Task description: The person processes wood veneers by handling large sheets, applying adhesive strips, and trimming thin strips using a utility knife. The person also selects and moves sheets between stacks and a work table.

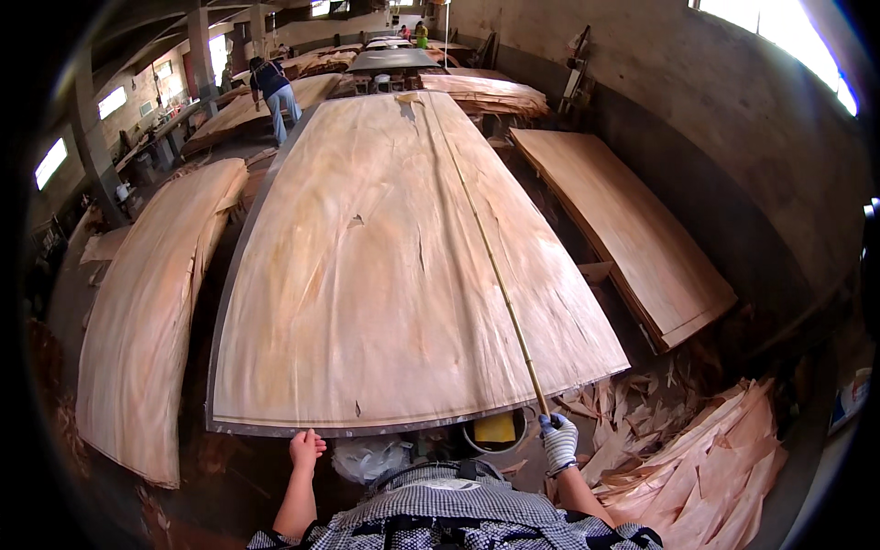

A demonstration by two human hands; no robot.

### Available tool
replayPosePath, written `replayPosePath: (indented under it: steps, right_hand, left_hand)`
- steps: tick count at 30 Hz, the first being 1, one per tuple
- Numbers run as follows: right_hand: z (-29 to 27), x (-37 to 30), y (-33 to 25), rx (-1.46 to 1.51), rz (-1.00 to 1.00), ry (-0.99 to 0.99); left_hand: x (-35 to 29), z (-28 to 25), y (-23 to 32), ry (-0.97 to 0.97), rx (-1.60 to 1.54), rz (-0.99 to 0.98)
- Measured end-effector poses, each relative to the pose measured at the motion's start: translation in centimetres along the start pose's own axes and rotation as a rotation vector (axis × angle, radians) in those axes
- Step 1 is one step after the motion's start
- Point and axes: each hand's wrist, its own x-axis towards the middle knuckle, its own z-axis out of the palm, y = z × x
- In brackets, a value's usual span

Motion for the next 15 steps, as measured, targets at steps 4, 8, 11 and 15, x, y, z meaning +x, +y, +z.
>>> replayPosePath:
  steps: [4, 8, 11, 15]
  right_hand:
    - [-0.1, -1.1, -0.3, -0.115, -0.014, 0.01]
    - [3.0, -4.2, -2.5, -0.474, -0.25, 0.064]
    - [5.1, -4.5, -1.1, -0.27, -0.202, -0.03]
    - [8.7, -6.4, -3.0, 0.256, 0.089, -0.268]
  left_hand:
    - [0.2, -0.1, -0.4, 0.013, -0.044, 0.066]
    - [-0.2, 0.4, 1.0, -0.016, -0.074, 0.123]
    - [-1.3, 3.0, 2.7, -0.153, -0.129, 0.165]
    - [-2.6, 4.6, 3.8, -0.317, -0.156, 0.207]
